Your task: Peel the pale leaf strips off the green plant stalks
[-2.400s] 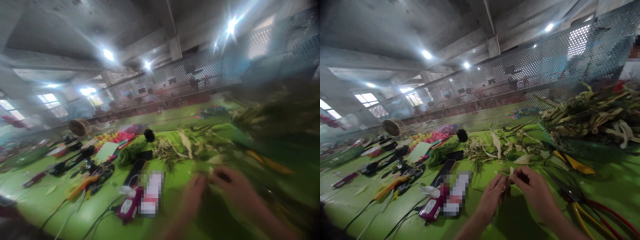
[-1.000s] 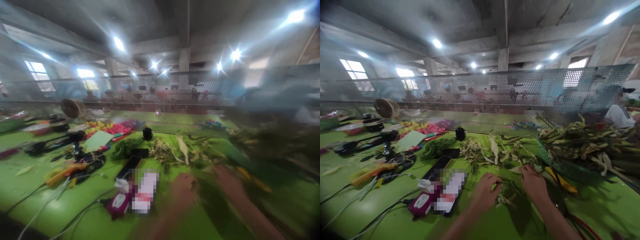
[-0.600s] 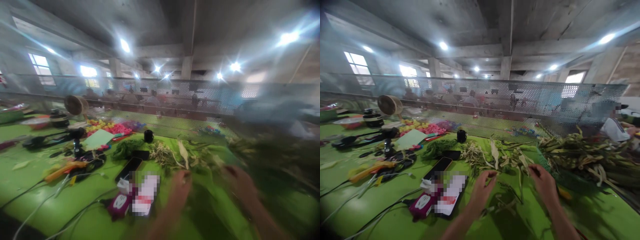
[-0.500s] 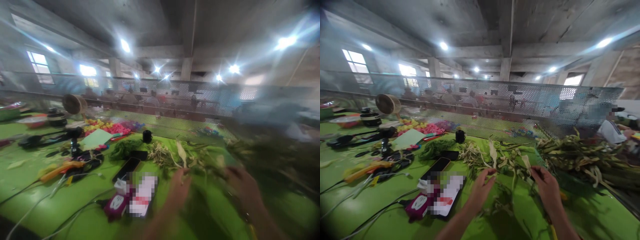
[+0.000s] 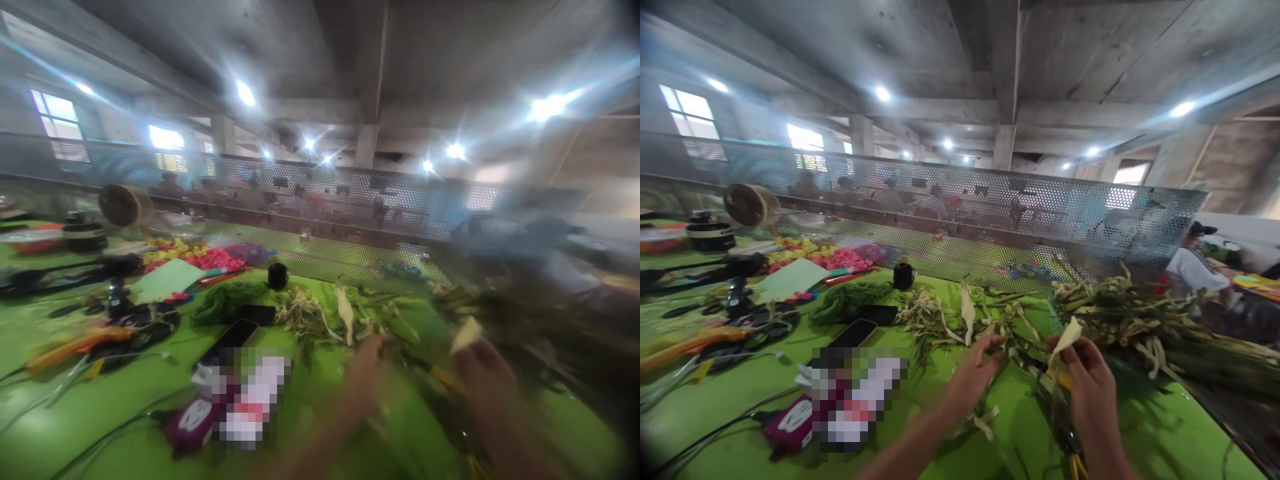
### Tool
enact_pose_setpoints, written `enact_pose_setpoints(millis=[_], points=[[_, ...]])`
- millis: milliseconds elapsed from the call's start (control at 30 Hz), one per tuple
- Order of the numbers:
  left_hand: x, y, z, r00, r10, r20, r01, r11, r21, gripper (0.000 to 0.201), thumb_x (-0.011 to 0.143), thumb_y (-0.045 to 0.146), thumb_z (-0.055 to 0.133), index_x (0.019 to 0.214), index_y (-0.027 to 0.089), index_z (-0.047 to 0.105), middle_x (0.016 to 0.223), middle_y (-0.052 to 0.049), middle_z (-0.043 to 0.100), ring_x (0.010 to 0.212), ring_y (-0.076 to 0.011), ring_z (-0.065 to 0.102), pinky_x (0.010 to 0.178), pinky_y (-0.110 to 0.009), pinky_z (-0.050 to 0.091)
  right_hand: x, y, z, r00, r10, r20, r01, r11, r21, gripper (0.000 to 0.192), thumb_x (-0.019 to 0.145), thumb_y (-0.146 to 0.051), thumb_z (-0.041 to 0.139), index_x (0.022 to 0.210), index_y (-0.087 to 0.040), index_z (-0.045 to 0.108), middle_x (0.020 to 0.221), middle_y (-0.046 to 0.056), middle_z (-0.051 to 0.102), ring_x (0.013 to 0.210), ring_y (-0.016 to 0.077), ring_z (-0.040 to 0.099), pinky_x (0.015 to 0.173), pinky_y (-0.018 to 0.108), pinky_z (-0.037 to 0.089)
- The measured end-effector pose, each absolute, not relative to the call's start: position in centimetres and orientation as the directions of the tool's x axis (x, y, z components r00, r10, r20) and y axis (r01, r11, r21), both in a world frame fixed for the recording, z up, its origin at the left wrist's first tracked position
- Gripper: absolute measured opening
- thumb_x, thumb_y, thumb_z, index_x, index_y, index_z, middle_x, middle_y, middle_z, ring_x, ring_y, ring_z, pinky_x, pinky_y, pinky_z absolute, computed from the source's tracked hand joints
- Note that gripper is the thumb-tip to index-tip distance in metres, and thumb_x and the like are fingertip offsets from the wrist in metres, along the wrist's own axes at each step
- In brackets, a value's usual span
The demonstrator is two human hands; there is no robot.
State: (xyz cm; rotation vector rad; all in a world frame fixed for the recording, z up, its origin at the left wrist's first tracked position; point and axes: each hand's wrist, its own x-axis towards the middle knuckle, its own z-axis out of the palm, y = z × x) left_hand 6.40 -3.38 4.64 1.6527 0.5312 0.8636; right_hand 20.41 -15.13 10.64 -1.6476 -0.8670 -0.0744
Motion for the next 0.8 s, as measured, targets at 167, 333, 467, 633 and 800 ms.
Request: enact_pose_setpoints(millis=[167,333,467,633,800], points=[[7.5,-4.8,3.9,0.712,0.671,0.206,-0.155,-0.136,0.979,0.029,0.079,0.035,0.063,0.102,0.018,0.064,0.103,-0.007,0.067,0.094,-0.0203,0.059,0.084,-0.031,0.044,18.6,-13.8,9.8,0.777,0.538,0.327,0.418,-0.052,-0.907,0.019,0.063,-0.037,0.064,0.072,-0.021,0.067,0.069,0.004,0.070,0.066,0.0223,0.062,0.059,0.029,0.048],[7.5,-4.7,2.9,0.687,0.725,0.046,-0.165,0.094,0.982,0.021,0.074,0.035,0.065,0.080,0.016,0.057,0.071,-0.002,0.063,0.061,-0.0114,0.049,0.060,-0.024,0.035,17.5,-13.1,8.9,0.733,0.616,0.288,0.366,-0.001,-0.930,0.019,0.063,-0.038,0.068,0.072,-0.022,0.068,0.067,0.003,0.071,0.064,0.0218,0.064,0.056,0.027,0.049],[6.4,-4.1,2.9,0.710,0.704,-0.032,-0.165,0.209,0.964,0.033,0.070,0.046,0.068,0.078,0.016,0.057,0.067,-0.003,0.064,0.059,-0.0102,0.047,0.058,-0.023,0.031,17.2,-12.9,8.5,0.705,0.662,0.252,0.329,0.010,-0.944,0.020,0.062,-0.040,0.069,0.069,-0.021,0.068,0.063,0.003,0.071,0.062,0.0220,0.066,0.053,0.026,0.048],[6.0,-3.7,2.7,0.709,0.704,-0.024,-0.207,0.242,0.948,0.030,0.072,0.043,0.066,0.077,0.016,0.057,0.065,0.000,0.060,0.060,-0.0101,0.049,0.061,-0.023,0.034,17.1,-12.5,7.1,0.640,0.726,0.253,0.352,0.016,-0.936,0.027,0.068,-0.046,0.067,0.079,-0.022,0.071,0.069,0.003,0.073,0.067,0.0218,0.067,0.053,0.024,0.048],[5.9,-3.5,3.0,0.694,0.720,0.003,-0.236,0.224,0.946,0.034,0.068,0.046,0.070,0.074,0.016,0.054,0.059,0.005,0.049,0.056,-0.0082,0.042,0.058,-0.023,0.031,17.1,-12.3,6.8,0.583,0.768,0.265,0.444,-0.029,-0.896,0.025,0.069,-0.046,0.065,0.069,-0.022,0.071,0.058,0.002,0.069,0.057,0.0189,0.062,0.052,0.024,0.047]])
